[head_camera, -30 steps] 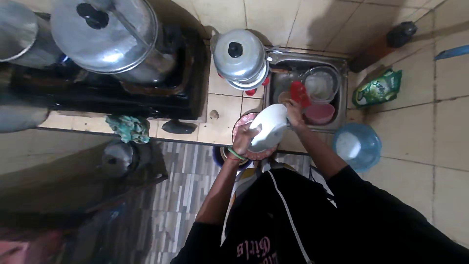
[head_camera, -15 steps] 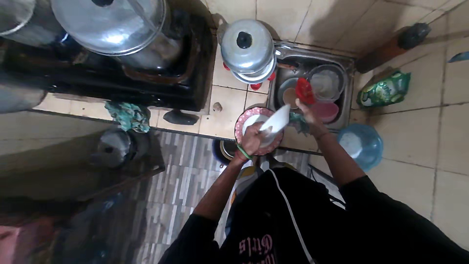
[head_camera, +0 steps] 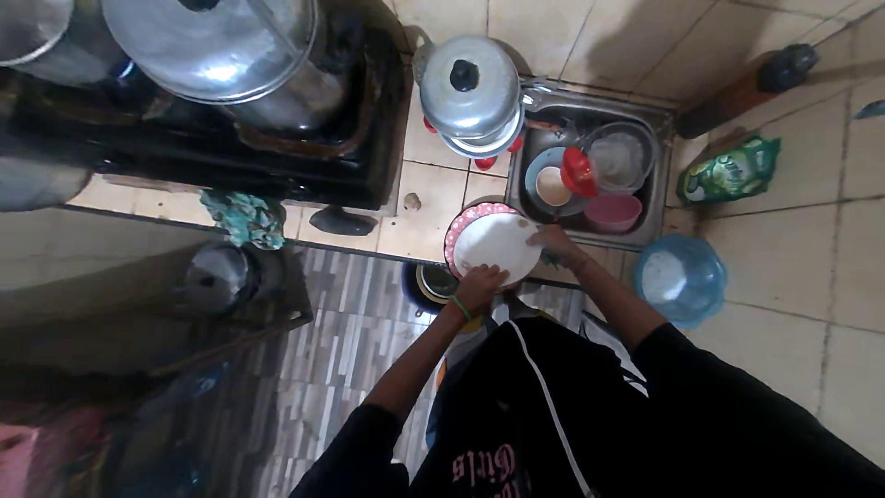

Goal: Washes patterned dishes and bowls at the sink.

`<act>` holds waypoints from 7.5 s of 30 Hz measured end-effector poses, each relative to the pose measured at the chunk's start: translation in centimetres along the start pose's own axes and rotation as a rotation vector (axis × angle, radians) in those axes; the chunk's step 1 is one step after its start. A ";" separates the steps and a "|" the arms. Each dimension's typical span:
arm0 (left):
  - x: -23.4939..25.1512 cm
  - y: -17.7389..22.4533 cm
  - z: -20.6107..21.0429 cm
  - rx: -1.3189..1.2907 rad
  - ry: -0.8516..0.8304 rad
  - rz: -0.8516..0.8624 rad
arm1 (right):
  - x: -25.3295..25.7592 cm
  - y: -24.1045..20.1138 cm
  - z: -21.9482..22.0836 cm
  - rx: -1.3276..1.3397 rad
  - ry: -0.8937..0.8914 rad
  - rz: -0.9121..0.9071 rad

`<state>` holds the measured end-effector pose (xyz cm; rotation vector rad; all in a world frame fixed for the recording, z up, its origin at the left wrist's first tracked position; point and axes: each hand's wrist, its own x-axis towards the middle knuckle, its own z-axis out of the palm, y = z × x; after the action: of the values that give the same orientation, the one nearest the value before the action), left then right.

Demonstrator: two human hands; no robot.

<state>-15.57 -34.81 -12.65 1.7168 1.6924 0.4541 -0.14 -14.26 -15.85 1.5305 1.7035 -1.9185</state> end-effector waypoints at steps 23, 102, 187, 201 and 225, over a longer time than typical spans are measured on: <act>0.1 -5.1 5.1 0.131 0.097 -0.087 | 0.6 -1.7 0.6 -0.353 0.051 0.002; 31.2 2.7 -1.9 -0.540 0.285 -1.072 | 7.7 0.6 -11.9 -0.713 0.316 -0.205; 13.5 5.1 -5.0 -1.162 0.871 -0.531 | -3.0 -6.0 -2.5 -0.657 0.301 -0.665; 12.9 4.7 -5.3 -1.152 0.879 -0.540 | -7.0 -7.8 0.4 -0.652 0.165 -0.510; 12.1 4.6 -5.5 -1.200 0.693 -0.428 | 1.2 -7.4 -1.5 -0.843 0.374 -1.014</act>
<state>-14.71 -21.48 -8.24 0.3121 1.5538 1.5617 -4.84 -9.97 -11.66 0.7258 3.2547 -0.7682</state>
